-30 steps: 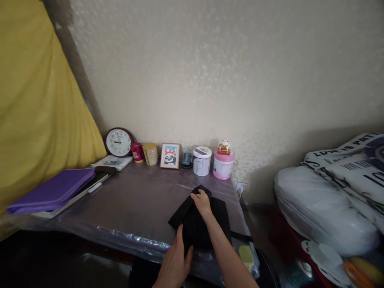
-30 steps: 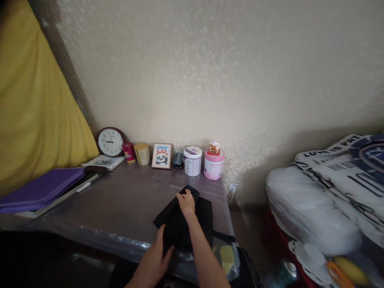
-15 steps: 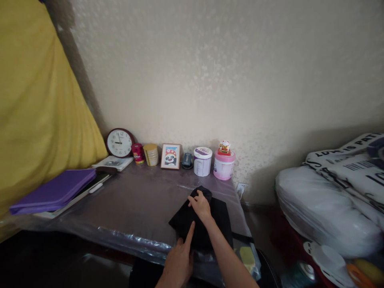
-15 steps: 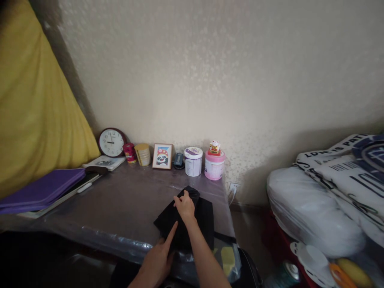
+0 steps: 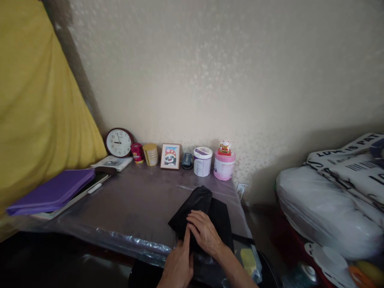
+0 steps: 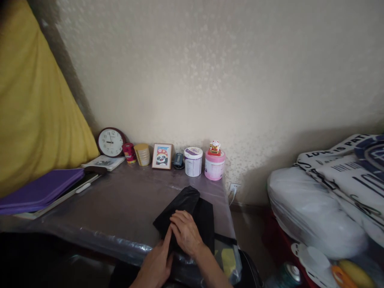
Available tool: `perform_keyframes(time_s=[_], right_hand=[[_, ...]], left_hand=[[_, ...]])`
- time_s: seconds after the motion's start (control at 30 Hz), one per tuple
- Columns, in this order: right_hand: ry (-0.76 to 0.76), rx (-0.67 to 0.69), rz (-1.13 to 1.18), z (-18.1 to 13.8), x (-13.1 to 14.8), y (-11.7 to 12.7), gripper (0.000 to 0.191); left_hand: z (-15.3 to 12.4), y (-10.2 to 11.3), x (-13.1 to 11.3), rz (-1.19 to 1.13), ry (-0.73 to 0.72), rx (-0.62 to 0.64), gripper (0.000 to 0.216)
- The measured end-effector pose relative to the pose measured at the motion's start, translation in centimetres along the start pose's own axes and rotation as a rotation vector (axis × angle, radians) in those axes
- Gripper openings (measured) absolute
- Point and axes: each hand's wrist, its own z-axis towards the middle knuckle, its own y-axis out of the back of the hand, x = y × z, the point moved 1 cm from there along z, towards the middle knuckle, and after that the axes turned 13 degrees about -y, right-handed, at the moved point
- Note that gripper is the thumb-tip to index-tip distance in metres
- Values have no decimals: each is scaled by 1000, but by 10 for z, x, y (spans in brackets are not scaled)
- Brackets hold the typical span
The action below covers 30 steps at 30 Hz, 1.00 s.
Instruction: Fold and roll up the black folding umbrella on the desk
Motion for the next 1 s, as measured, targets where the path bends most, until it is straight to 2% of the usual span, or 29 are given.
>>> perform_keyframes(time_s=[0.13,0.33,0.47,0.53,0.6,0.73,0.8,0.9,1.0], right_hand=[[-15,-30,-129,20,-26,-2,27],[-100,-94,-271,62,-73,-4,30],[-227,-202,-360,81,-92,4,31],[-255,-285,-349,81,-90,9,32],[-192,-299,-281,72,-80,12,31],[-14,-117,-196,50,-61,3,27],[-55,-132,-225,48,-64,-3,28],[-223,-272,-234,56,-82,-4,31],[-325,-348,-74,59,-106,7,30]], left_hand=[[1,-2,0,-38,-20,-30,67],[3,-4,3,-31,-12,-6,73],[3,-4,4,-24,1,6,73],[4,-5,5,-40,-10,0,74],[4,-6,7,-51,-25,-5,74],[5,-7,8,-46,-23,-6,72],[4,-4,6,-49,-12,13,72],[3,1,6,-90,9,39,73],[2,8,10,-206,12,11,73]])
